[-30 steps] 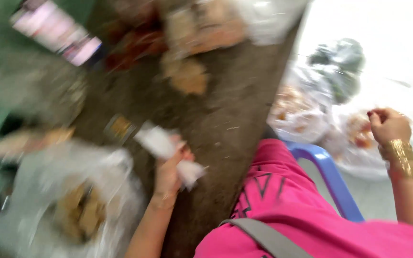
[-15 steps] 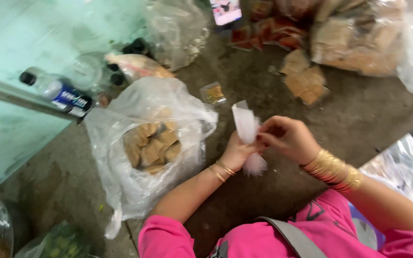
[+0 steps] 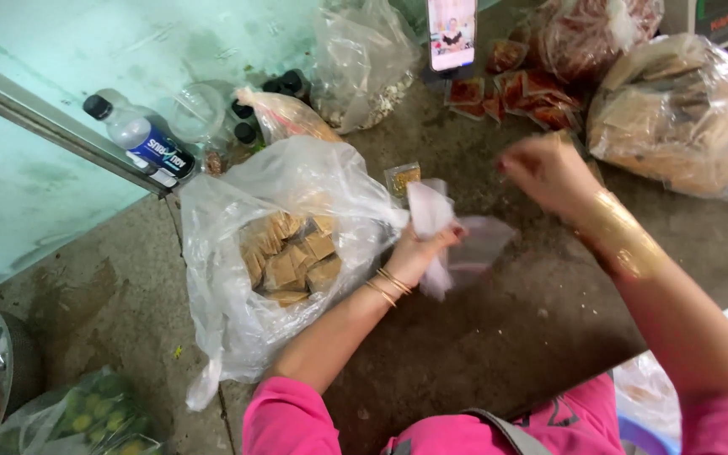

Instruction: The person picks up small food items and packets from various bags and piles on a table, placing them into a small plastic bag by hand.

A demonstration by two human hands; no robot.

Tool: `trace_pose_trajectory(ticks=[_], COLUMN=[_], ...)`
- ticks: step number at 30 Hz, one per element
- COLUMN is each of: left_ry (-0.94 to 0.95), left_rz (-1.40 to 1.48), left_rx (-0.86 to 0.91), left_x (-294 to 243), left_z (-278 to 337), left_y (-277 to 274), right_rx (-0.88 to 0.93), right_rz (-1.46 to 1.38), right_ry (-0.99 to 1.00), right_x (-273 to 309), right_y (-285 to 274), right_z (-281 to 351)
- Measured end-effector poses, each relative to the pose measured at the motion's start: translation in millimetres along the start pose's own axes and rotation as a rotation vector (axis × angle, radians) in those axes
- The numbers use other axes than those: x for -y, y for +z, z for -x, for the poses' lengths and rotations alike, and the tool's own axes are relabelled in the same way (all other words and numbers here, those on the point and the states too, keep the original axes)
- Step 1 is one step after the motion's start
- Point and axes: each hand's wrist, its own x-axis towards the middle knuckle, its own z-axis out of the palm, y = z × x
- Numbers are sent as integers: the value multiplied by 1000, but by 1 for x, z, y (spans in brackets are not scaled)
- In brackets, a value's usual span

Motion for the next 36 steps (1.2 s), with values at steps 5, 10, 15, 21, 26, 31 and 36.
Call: trace_pose_trajectory(ticks=[5,10,15,21,26,31,36], left_ry=[59,32,3,26,29,149,28], left_rz=[82,133,160,145,111,-9,-31], left_rx=[213,373,247,202,182,337,605], left_x=[-27,-20,-21,-27,-33,-33,-18], left_z=[23,8,12,15,22,37,44], left_y=[3,-8,-2,0,0,3,13], right_rx=[88,227,244,170,-201,207,-242], right_rz=[513,757,742,594,743,561,562], right_ry=[106,274,193,-110,120,475,-183], right_x=[-34,-56,-90,-21,-58,-24,19], right_y=[39,51,77,54,39,35,70], right_z=[-118,-166,-132,-54,-55,-57,-59])
